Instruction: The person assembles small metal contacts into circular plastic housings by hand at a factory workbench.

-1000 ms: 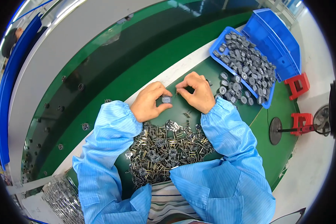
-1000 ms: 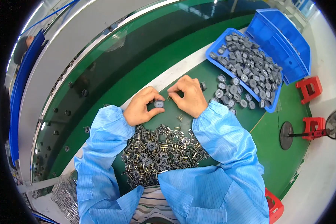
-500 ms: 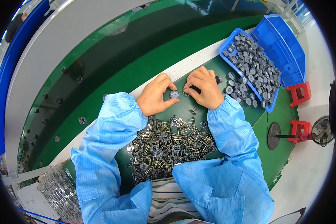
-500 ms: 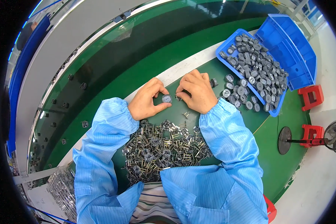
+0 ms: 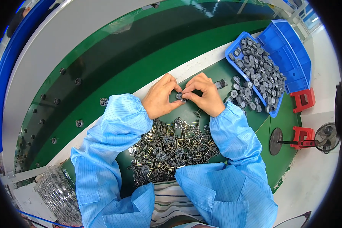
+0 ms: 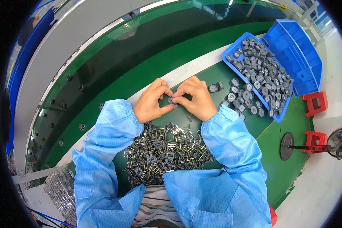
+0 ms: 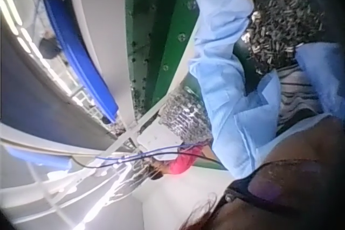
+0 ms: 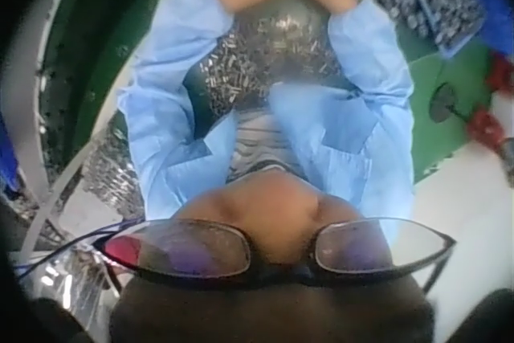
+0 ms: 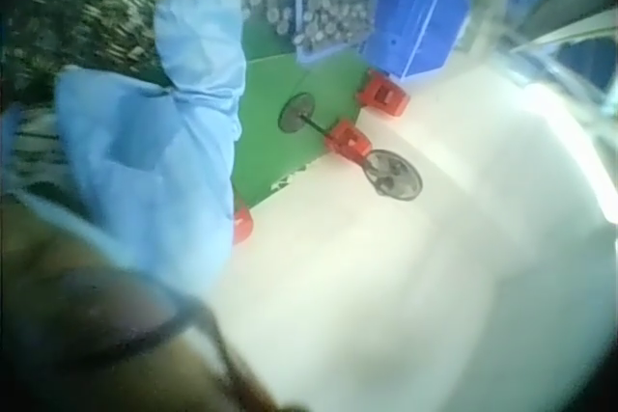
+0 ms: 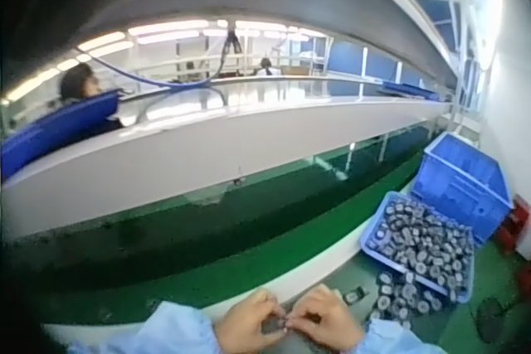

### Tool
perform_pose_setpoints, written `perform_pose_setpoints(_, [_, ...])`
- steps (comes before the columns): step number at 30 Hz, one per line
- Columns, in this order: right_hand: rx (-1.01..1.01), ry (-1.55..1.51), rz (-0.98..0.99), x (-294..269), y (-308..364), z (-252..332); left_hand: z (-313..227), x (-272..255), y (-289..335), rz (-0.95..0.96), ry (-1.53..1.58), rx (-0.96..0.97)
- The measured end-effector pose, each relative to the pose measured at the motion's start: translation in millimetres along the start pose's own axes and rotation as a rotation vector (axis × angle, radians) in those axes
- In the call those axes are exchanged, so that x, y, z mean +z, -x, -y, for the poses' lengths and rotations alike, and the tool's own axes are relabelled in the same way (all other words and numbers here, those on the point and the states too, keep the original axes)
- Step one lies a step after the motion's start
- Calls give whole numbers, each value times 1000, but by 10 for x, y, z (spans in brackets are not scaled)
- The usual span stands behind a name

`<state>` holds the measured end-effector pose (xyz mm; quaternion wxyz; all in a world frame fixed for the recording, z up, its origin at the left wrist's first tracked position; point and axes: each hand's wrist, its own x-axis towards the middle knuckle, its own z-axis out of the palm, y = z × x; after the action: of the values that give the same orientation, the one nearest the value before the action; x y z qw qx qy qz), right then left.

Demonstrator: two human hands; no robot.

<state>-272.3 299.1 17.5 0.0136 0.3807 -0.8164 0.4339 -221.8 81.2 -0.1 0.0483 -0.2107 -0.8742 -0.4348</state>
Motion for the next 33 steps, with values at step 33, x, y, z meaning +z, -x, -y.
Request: perform_pose_setpoints(33, [89,-12,-227,93,7,-56,-104,-288,-156,-285,-406,47])
